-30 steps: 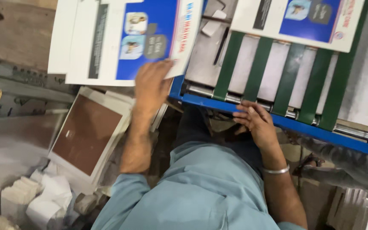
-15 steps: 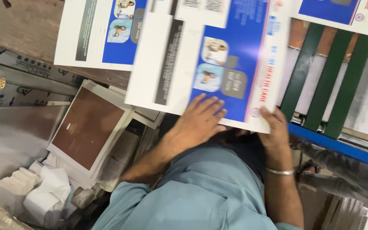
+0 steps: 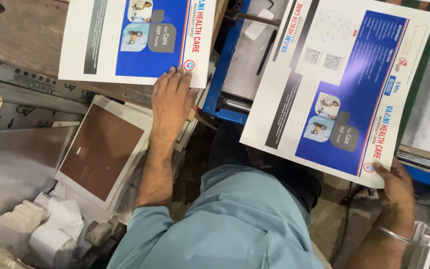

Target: The person sits and repeatedly feeds printed sheets into a blue laminating machine. They pull the sheets through the rollers and stack the finished laminated prints on a pile to their left.

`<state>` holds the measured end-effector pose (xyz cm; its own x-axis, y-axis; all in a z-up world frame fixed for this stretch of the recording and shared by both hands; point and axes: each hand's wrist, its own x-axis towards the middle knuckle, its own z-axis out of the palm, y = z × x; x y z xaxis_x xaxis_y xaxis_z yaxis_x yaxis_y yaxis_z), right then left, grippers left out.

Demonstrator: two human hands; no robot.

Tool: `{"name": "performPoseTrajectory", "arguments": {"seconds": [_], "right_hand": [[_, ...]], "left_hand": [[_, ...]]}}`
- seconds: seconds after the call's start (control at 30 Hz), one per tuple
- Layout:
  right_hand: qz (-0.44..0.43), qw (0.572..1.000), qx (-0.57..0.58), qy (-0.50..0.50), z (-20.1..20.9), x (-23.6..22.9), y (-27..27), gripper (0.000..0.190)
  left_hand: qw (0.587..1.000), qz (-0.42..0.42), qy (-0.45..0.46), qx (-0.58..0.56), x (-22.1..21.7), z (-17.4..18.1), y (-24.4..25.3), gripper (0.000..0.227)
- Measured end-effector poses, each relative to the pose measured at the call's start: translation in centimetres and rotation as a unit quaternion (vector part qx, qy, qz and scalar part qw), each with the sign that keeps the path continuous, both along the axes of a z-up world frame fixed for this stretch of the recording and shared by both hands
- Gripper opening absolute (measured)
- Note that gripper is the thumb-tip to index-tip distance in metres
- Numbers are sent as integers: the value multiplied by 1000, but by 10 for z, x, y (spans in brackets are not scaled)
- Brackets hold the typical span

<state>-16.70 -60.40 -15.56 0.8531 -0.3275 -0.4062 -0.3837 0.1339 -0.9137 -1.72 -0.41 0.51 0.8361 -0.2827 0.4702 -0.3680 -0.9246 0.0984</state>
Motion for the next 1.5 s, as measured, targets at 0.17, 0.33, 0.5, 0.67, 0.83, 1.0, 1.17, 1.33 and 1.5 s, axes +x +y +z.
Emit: {"name": "performPoseTrajectory", "arguments": {"seconds": [0.17,0.33,0.5,0.67,0.83,1.0,1.17,1.33,1.5], "right_hand": [[-90,985,53,136,2,31,-26,33],[-1,989,-145,31,1,76,-41,38],[-41,983,-172,-52,-6,82,-53,52],[-18,989,-136,-45,-12,124,-60,47],[17,960,-278,-16,-1,196,-56,36],[79,747,-657,60,1,226,-47,47],[-12,751,-653,-96,-5,215,-13,62],[-9,799,-565,-206,-9,148,79,50],[25,807,-513,-290,18,94,161,42]], "left_hand": [[999,-13,-33,-25,1,-7,2,46],[999,-6,-31,-36,1,-6,2,44],[999,-9,-27,-41,1,-6,2,46],[998,-12,-20,-58,0,-5,2,44],[998,-5,-25,-61,1,-4,-1,45],[997,4,-31,-73,0,-8,-2,45],[999,-7,-17,-33,1,3,-1,46],[999,-31,10,-5,5,27,4,40],[988,-45,136,-56,16,57,22,29]]}}
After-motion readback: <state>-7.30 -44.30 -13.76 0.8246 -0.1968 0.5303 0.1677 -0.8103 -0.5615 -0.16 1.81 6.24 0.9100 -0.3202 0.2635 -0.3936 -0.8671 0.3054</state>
